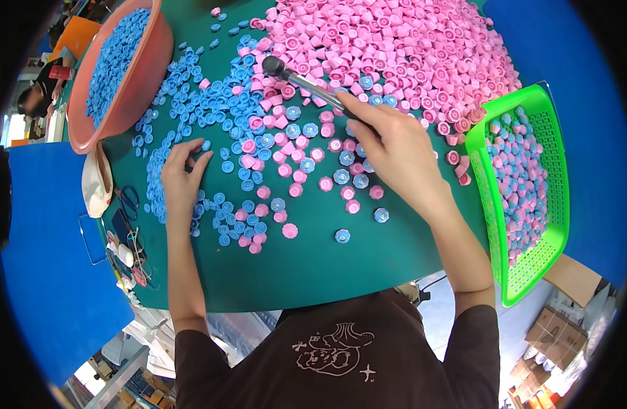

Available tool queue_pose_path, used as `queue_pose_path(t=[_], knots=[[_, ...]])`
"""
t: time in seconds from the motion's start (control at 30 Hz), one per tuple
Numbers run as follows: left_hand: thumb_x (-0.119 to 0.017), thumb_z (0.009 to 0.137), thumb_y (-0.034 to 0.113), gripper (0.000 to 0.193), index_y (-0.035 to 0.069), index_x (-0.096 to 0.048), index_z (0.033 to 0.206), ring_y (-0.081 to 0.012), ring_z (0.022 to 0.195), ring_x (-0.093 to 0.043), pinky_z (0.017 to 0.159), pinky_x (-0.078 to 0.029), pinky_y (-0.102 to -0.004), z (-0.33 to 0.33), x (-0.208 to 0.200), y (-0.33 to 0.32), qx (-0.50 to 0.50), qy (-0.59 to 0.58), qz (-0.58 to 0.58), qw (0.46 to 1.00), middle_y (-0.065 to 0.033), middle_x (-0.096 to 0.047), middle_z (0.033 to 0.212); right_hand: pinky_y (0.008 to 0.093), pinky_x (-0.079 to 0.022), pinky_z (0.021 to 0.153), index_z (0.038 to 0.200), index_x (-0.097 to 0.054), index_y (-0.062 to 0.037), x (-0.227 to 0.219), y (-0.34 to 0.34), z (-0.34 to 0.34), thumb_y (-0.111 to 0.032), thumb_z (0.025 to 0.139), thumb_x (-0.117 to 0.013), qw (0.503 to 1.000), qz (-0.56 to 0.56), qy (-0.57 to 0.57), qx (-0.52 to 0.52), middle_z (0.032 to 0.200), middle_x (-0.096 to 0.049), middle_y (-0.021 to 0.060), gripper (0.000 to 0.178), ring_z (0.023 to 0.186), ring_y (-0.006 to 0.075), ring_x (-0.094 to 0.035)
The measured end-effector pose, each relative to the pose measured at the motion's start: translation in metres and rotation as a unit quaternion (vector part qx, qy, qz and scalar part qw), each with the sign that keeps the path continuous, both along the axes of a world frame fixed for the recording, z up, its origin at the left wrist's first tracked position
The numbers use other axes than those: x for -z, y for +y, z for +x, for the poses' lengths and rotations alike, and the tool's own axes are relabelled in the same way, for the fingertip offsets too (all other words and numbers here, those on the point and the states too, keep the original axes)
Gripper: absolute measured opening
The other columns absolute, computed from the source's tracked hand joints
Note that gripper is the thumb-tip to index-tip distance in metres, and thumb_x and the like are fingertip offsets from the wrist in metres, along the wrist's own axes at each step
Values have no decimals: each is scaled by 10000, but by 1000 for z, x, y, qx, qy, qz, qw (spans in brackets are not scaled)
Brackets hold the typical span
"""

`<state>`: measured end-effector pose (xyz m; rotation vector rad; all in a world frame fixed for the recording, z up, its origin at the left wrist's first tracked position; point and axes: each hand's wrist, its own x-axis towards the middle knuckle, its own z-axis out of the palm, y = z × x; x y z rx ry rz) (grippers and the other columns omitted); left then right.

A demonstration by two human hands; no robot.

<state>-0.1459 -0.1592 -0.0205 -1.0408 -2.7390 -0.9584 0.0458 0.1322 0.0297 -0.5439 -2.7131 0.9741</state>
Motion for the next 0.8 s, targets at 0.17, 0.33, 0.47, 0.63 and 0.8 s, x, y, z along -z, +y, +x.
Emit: queue_pose_path(t=[0.17,0.33,0.47,0.63,0.8], knots=[[-766,791,61,240,20,-691,1015,-156,640,-527,595,-463,-292,-2,2,6,10,-12,-2,1000,-68,-652,892,331,-493,721,1303,-630,-120,0,2,8,-51,890,-633,999,-41,-3,-11,882,-681,140,419,750,233,-638],[-778,788,81,213,22,-696,976,-155,643,-532,596,-464,-291,-8,0,6,19,11,-11,1000,-64,-651,884,362,-485,692,1291,-642,-154,4,0,0,-72,892,-638,999,-26,-20,-24,808,-642,137,407,711,255,-614],[-794,779,108,213,27,-702,954,-171,698,-585,621,-484,-288,-7,-19,25,-18,10,-12,1000,-68,-661,886,307,-507,752,1317,-618,-101,4,7,4,-44,908,-619,997,-67,28,-4,993,-719,103,413,797,154,-651],[-794,767,174,226,51,-703,933,-243,863,-632,763,-497,-350,-1,-16,103,153,100,70,981,-66,-664,892,274,-501,837,1331,-604,-76,1,15,8,-39,919,-617,990,-140,10,30,1148,-710,95,414,951,112,-647],[-802,740,152,226,40,-696,905,-231,776,-595,699,-467,-353,-15,-6,140,199,101,70,972,-56,-608,808,281,-489,895,1334,-599,-63,5,16,19,-38,917,-627,989,-144,-2,26,1168,-701,113,419,1013,141,-654]])
